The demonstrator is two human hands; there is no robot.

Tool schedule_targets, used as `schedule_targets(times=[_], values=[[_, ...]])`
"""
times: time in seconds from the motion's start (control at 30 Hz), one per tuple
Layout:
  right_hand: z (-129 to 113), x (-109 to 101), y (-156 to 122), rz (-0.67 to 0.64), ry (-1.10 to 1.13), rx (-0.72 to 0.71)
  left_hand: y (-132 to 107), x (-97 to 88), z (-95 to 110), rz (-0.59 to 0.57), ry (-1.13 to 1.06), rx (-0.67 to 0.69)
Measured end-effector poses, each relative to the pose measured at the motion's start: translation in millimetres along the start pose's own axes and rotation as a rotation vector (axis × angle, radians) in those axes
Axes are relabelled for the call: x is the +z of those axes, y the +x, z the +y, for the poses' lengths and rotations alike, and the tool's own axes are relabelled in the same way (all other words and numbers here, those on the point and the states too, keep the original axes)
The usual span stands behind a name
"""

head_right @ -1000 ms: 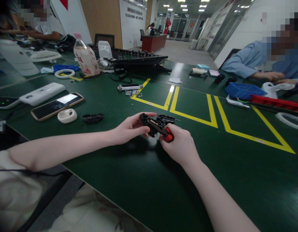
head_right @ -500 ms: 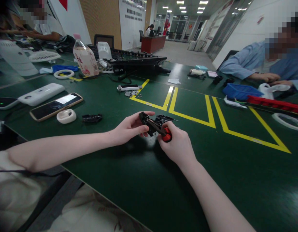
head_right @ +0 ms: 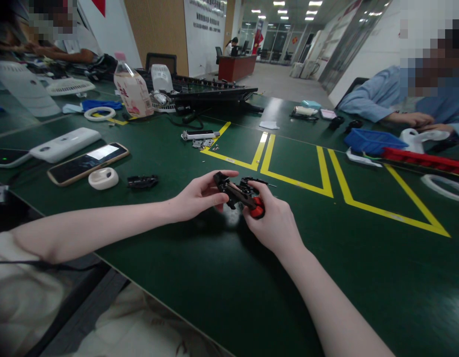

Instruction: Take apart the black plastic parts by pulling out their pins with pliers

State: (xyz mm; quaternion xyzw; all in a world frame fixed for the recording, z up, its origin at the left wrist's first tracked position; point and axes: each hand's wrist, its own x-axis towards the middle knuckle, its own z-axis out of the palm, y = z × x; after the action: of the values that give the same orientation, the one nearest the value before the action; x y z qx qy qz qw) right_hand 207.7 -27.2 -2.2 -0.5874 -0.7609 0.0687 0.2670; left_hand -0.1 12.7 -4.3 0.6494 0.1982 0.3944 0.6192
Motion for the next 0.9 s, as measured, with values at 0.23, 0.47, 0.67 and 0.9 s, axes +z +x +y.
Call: schedule_targets(times=[0.23,0.47,0.67,0.9], values=[[0.1,-1.0,0.0,0.013,0.009,0.005,1.1,2.2,0.2,0.03,0.007,-0.023],[0.6,-0.9,0.3,-0.003,0.01,0.028,-0.4,0.9,0.7,0.01,0.019,-0.012],[-3.5,-3.4,1.2,-0.019,0.024,0.004,1.4,-2.6,-0.6,-0.027,0.094,0.077],[-4.7,-5.3,1.1,-0.023,0.038,-0.013,1.5,-2.1,-0.7,-0.032,0.079,0.066]])
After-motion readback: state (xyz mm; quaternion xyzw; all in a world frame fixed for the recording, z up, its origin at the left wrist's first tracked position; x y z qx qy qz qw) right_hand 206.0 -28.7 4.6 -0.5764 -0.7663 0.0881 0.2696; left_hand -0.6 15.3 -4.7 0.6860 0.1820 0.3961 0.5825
